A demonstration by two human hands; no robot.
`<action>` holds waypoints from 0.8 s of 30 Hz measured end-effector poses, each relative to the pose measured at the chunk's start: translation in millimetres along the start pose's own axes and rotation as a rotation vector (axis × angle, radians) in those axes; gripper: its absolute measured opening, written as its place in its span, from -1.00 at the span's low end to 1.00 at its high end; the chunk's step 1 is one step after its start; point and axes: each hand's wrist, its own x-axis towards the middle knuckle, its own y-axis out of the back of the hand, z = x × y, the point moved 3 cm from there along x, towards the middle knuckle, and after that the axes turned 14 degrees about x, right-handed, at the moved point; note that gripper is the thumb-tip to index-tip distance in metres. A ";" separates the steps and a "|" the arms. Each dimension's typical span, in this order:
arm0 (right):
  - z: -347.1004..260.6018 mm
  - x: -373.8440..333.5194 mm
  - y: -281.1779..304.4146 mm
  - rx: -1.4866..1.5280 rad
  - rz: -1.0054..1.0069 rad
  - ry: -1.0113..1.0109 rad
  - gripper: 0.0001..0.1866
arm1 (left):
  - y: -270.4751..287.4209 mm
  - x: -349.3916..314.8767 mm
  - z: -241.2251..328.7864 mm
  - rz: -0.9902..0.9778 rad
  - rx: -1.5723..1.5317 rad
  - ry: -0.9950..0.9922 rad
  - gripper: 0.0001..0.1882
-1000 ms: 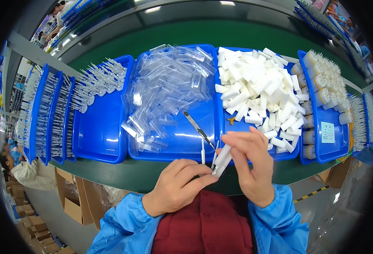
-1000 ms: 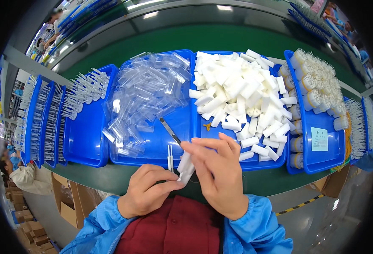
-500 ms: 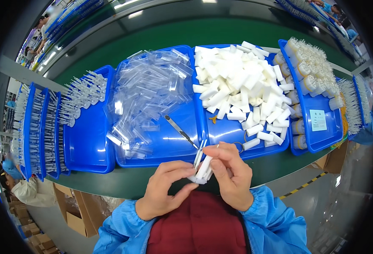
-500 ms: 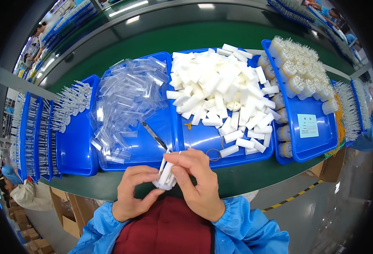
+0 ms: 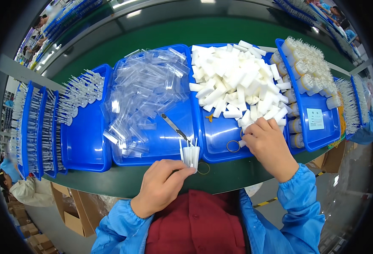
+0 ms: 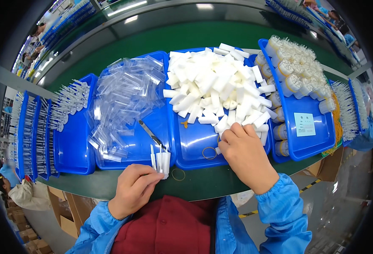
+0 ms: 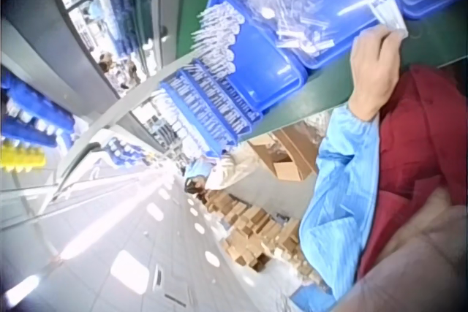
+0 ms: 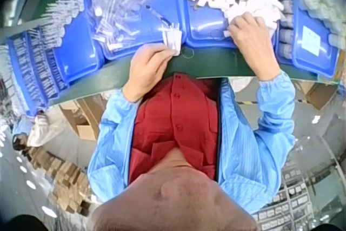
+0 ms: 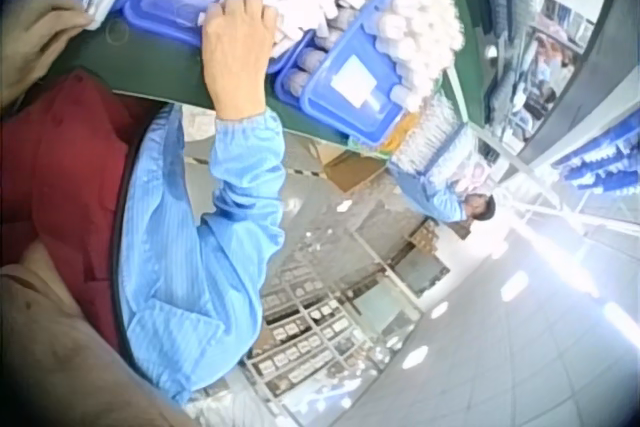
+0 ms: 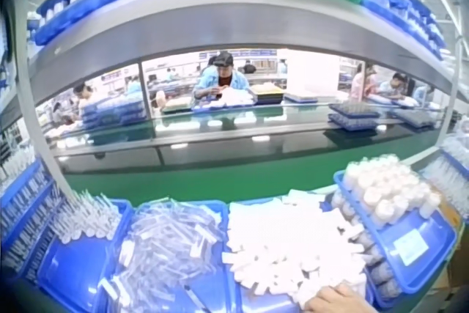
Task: The worker is assembling small plastic and foam components at a factory workstation.
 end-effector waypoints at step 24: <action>-65.2 23.8 -28.2 1.001 0.366 -0.254 -0.80 | 9.7 6.8 12.5 0.063 0.051 -0.132 -0.58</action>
